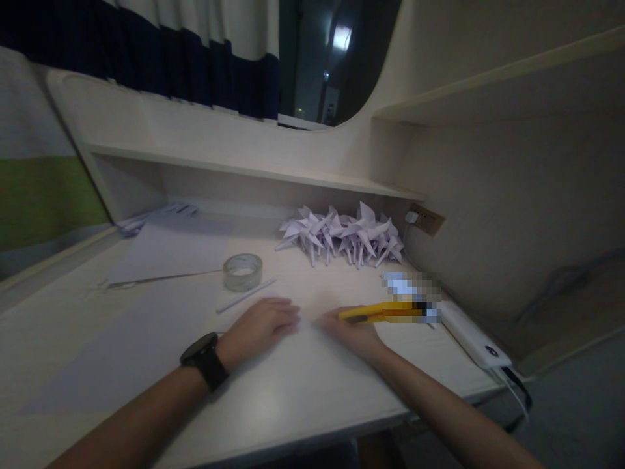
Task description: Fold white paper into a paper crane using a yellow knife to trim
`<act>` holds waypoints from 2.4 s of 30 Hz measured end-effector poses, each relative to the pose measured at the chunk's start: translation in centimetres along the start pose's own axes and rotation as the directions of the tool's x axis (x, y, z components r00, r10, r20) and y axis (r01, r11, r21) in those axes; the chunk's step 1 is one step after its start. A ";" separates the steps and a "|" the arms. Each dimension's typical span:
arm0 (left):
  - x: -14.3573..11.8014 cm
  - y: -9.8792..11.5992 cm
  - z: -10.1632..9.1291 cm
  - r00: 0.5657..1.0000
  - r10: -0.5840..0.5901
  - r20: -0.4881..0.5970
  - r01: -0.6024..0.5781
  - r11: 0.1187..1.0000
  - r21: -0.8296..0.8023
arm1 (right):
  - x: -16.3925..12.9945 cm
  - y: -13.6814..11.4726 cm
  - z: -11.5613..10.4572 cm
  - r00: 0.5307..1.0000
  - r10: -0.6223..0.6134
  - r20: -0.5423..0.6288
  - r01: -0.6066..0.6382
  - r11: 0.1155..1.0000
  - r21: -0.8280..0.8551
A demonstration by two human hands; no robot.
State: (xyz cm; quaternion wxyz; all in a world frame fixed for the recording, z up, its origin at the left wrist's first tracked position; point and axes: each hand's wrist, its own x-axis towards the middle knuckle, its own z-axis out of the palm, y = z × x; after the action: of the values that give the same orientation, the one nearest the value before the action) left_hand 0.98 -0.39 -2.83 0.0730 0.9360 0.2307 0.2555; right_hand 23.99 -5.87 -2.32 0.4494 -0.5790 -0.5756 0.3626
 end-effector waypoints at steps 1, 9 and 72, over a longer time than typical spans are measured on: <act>0.0 -0.1 0.1 1.000 -0.002 -0.002 0.002 1.000 -0.001 | 0.0 0.1 0.0 1.000 -0.021 0.003 0.021 1.000 -0.003; 0.6 0.9 -0.9 0.998 0.005 0.070 -0.010 0.998 0.068 | -0.3 -0.2 -0.5 0.963 -0.250 0.097 0.263 0.950 -0.166; 9.2 0.2 -2.3 0.737 -0.091 0.670 0.071 0.996 0.057 | -0.6 -0.8 -0.7 0.923 -0.350 0.161 0.376 0.910 -0.178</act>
State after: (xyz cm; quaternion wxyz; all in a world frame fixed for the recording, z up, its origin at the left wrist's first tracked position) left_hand 6.91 3.81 3.29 0.1491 0.9552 0.2328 -0.1053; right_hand 24.36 -6.60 -1.40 0.4097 -0.4811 -0.7346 0.2471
